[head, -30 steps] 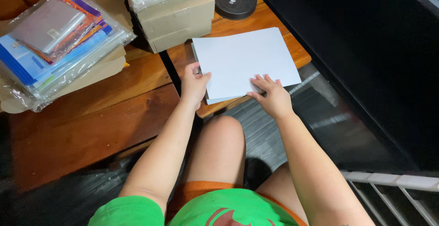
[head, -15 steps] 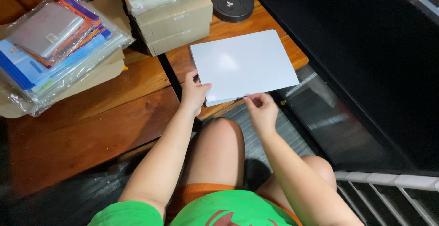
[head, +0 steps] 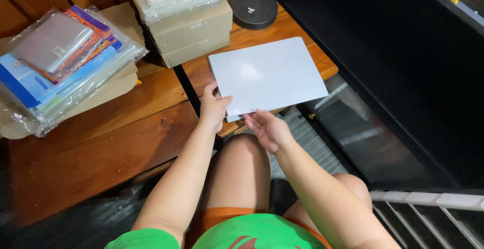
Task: The person repeatedly picks up a small stack of white paper from a wooden stool and places it onto a larger stack on a black shelf. The action is performed one at a time in a repetitive loop.
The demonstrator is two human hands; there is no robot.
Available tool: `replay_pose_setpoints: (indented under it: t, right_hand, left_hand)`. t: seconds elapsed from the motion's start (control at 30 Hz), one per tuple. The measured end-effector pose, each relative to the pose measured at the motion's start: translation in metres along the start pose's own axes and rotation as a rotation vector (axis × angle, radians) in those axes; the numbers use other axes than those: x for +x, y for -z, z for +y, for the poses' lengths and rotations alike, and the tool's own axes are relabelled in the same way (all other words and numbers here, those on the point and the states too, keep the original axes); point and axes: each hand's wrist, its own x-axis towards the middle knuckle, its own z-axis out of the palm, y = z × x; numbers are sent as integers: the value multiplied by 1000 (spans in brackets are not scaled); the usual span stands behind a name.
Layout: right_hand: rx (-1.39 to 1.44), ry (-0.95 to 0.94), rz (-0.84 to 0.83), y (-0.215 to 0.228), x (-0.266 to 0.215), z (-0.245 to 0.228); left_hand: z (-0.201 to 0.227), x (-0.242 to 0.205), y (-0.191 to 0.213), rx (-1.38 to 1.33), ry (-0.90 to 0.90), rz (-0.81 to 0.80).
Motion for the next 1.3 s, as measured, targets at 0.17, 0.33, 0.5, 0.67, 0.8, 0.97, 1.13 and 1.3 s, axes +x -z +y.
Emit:
replay_pose_setpoints:
  t: [0.17, 0.33, 0.5, 0.67, 0.8, 0.97, 1.13, 1.3]
  right_hand:
    - [2, 53, 87, 19, 14, -21]
    - [16, 123, 150, 47, 35, -39]
    - [29, 183, 215, 62, 42, -58]
    - [52, 207, 236, 67, 46, -55]
    - [74, 224, 254, 72, 52, -50]
    - [61, 260, 268, 66, 46, -49]
    - [26, 285, 283, 67, 46, -56]
    - [14, 348, 355, 75, 34, -83]
  left_hand:
    - [-1, -2, -2, 5, -21, 31]
    - [1, -5, -1, 37, -25, 45]
    - [4, -7, -1, 31, 1, 43]
    - [8, -12, -4, 29, 17, 35]
    - [21, -25, -3, 40, 52, 40]
    - [14, -15, -3, 41, 53, 34]
    - [18, -15, -1, 62, 68, 23]
    - [17, -19, 1, -98, 83, -37]
